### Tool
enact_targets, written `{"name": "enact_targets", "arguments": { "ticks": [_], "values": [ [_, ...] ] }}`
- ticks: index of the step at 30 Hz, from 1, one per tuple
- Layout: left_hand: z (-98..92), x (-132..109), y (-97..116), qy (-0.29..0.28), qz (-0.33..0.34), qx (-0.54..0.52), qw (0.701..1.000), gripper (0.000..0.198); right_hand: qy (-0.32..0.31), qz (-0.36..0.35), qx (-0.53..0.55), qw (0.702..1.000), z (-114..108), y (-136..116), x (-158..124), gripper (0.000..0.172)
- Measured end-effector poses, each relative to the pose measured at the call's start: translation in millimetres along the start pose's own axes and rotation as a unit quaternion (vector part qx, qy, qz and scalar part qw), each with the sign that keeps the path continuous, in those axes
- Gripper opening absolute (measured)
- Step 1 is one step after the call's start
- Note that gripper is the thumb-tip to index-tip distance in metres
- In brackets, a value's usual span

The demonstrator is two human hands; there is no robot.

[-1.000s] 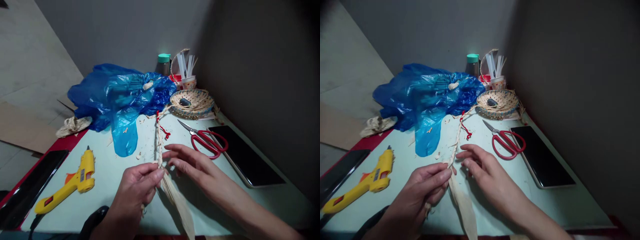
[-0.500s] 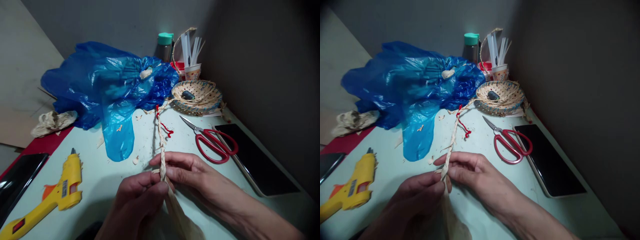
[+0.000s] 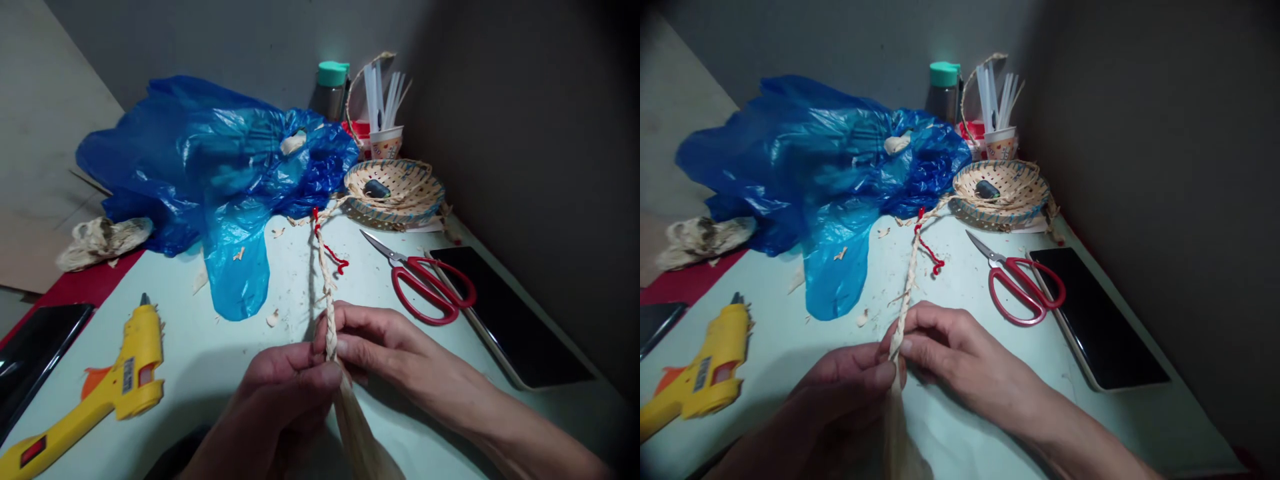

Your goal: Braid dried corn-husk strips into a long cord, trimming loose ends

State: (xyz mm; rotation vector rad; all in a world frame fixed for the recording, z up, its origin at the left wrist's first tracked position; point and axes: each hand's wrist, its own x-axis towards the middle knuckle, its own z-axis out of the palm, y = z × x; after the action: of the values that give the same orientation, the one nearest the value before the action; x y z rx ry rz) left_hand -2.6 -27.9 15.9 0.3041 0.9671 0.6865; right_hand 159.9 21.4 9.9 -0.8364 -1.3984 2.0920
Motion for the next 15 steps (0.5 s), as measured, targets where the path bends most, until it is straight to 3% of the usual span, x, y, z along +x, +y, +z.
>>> {"name": "enact_targets", "arguments": {
  "ticks": [5,9,15],
  "values": [
    [-1.8,2,0,-0.005,-0.011,0.019,1.0,0.034,0.063,-0.002,-0.191,0.98,2,-2,-4,0.012],
    [-1.2,5,-2,0.019,0.008,0.04,0.999,0.032,0.14,-0.025,-0.386,0.912,7,-4,-11,0.01],
    [5.3,7,-6,0.032,0.063,0.06,0.996,0.033,0.165,-0.083,-0.446,0.876,9,-8,-23,0.011]
  ]
}}
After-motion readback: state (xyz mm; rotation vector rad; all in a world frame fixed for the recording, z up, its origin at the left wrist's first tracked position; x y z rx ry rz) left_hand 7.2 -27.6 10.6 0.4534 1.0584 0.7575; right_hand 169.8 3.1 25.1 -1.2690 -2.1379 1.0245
